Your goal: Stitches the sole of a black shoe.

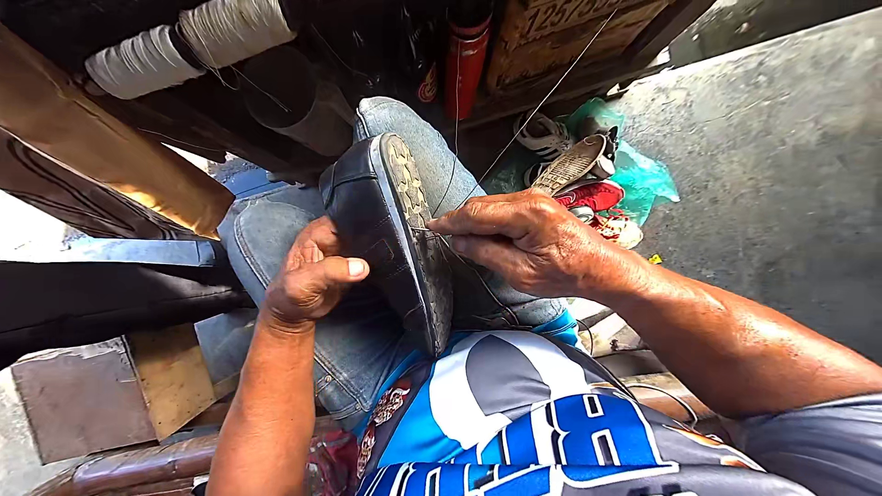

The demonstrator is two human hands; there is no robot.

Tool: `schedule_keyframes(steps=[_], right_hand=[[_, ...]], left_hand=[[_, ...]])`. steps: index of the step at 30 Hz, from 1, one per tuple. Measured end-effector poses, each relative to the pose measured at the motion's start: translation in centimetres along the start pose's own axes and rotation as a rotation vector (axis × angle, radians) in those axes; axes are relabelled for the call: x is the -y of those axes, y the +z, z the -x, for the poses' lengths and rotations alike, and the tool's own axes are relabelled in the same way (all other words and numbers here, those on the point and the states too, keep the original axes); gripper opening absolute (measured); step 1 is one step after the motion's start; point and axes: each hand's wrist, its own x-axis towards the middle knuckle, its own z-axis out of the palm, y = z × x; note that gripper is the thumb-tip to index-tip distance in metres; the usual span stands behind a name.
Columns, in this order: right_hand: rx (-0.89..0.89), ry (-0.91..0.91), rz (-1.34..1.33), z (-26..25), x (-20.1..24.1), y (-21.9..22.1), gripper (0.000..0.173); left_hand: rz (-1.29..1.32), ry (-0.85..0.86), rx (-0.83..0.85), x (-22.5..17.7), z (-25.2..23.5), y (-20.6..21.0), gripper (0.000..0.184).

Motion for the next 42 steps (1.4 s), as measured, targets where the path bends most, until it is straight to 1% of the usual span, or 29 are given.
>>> schedule_keyframes(steps=[2, 3, 7, 10, 12, 15, 18, 20, 25, 35, 39, 42], right_hand=[[0.041, -0.011, -0.013, -0.2, -0.3, -0.8, 0.028], [0.057, -0.023, -0.017, -0.3, -0.4, -1.1, 0.028], [0.129, -0.059, -0.017, -0.8, -0.8, -2.2, 0.027], [0.171, -0.055, 0.013, -1.1, -0.7, -2.7, 0.026], [0.191, -0.048, 0.024, -1.3, -0.6, -3.1, 0.027], [0.219, -0.050, 0.052, -1.6, -0.4, -3.4, 0.027], [0.231, -0.068, 0.104, -1.9, -0.2, -3.5, 0.028], [0.230, -0.072, 0.123, -2.1, -0.1, -3.5, 0.028], [0.234, -0.088, 0.187, -2.6, -0.1, -3.4, 0.028], [0.253, -0.078, 0.232, -3.9, 0.3, -2.3, 0.020], [0.255, -0.066, 0.301, -4.7, 0.7, -1.6, 0.018], [0.243, -0.074, 0.259, -4.5, 0.5, -1.8, 0.018]], left_hand=[[-0.090, -0.011, 0.092, -0.7, -0.2, -0.6, 0.039], [-0.132, -0.013, 0.115, -0.9, -0.3, -0.8, 0.037], [-0.197, -0.008, 0.156, -0.7, -1.1, -1.4, 0.025], [-0.271, 0.033, 0.130, -0.3, -1.3, -1.8, 0.025], [-0.313, 0.063, 0.106, -0.4, -1.5, -1.3, 0.023], [-0.403, 0.074, 0.013, -0.5, -1.6, 0.2, 0.036], [-0.440, 0.144, -0.061, -0.1, -2.1, 1.2, 0.042], [-0.452, 0.169, -0.079, 0.1, -2.4, 1.3, 0.042], [-0.457, 0.188, -0.047, -0.1, -3.1, 1.3, 0.042], [-0.448, 0.193, -0.051, 0.1, -3.3, 0.9, 0.041], [-0.441, 0.182, -0.062, 0.2, -3.4, 1.0, 0.040], [-0.422, 0.203, -0.066, 0.3, -3.3, 1.5, 0.037]])
